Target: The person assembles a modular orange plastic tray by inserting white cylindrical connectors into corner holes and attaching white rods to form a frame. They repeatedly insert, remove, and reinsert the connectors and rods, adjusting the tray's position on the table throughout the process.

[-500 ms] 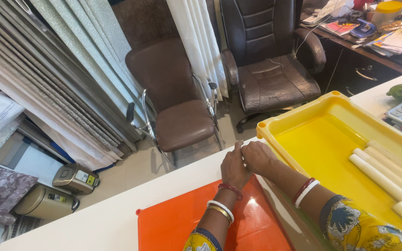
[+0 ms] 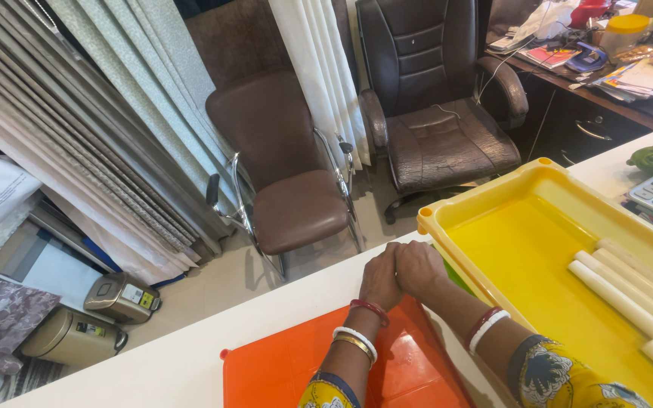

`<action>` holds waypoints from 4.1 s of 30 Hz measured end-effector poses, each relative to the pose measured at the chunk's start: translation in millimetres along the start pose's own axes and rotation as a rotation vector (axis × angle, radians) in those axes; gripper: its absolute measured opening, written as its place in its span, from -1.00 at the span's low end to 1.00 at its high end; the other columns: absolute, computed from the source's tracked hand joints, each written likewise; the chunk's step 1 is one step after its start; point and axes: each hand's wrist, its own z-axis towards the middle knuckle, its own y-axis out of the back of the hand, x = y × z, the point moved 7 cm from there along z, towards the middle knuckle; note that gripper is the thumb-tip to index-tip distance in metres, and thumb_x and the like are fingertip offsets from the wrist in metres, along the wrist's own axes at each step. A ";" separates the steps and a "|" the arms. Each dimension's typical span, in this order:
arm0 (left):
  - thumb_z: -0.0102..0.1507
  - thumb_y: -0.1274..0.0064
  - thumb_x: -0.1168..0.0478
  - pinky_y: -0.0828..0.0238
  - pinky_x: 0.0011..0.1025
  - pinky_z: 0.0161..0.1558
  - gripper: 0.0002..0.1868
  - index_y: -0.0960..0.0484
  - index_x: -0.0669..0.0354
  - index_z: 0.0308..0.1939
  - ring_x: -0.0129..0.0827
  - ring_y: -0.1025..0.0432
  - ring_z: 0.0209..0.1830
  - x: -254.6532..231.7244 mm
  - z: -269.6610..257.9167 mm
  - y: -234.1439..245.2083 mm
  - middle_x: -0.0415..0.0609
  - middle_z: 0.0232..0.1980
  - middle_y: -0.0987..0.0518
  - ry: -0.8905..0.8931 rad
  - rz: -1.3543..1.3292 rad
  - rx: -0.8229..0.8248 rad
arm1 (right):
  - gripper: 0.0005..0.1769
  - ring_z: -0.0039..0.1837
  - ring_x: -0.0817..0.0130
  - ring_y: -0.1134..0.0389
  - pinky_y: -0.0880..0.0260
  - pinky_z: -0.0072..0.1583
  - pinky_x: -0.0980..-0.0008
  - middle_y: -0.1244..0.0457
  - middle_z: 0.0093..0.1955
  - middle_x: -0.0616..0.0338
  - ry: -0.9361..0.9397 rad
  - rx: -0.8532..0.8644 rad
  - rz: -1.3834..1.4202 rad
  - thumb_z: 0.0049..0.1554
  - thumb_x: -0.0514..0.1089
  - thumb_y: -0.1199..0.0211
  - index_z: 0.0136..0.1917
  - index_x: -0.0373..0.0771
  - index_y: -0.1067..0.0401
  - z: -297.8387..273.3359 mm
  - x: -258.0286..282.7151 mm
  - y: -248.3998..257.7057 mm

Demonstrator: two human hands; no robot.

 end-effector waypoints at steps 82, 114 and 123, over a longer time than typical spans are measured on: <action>0.26 -0.22 0.17 -0.57 -0.26 0.08 -0.62 -0.58 0.27 0.09 -0.06 -0.59 0.15 -211.1 -50.4 1.4 0.12 0.09 -0.67 -0.188 -0.397 -0.064 | -0.64 0.04 -0.03 -0.45 -0.45 0.09 0.07 -0.38 0.02 0.03 -0.021 -0.342 0.426 -0.06 -0.22 -0.49 0.03 -0.16 -0.49 -216.6 -123.7 178.3; 0.22 -0.25 0.13 -0.54 -0.31 0.12 -0.48 -0.56 0.27 0.21 -0.22 -0.57 0.20 83.3 -230.6 238.4 0.05 0.14 -0.67 0.264 -0.331 -0.079 | -0.41 0.17 -0.14 -0.38 -0.45 0.13 0.06 -0.27 0.28 -0.05 0.504 -0.318 0.689 -0.11 -0.42 -0.31 0.23 -0.22 -0.44 -124.7 273.4 105.6; 0.26 -0.15 0.23 -0.46 -0.32 0.23 -0.57 -0.54 0.22 0.21 -0.32 -0.50 0.24 177.0 -277.9 271.3 -0.01 0.18 -0.63 0.441 -0.546 -0.214 | -0.49 0.12 -0.11 -0.39 -0.41 0.10 0.01 -0.27 0.20 0.05 0.528 -0.199 0.643 -0.02 -0.34 -0.34 0.22 -0.15 -0.39 -98.9 375.3 81.1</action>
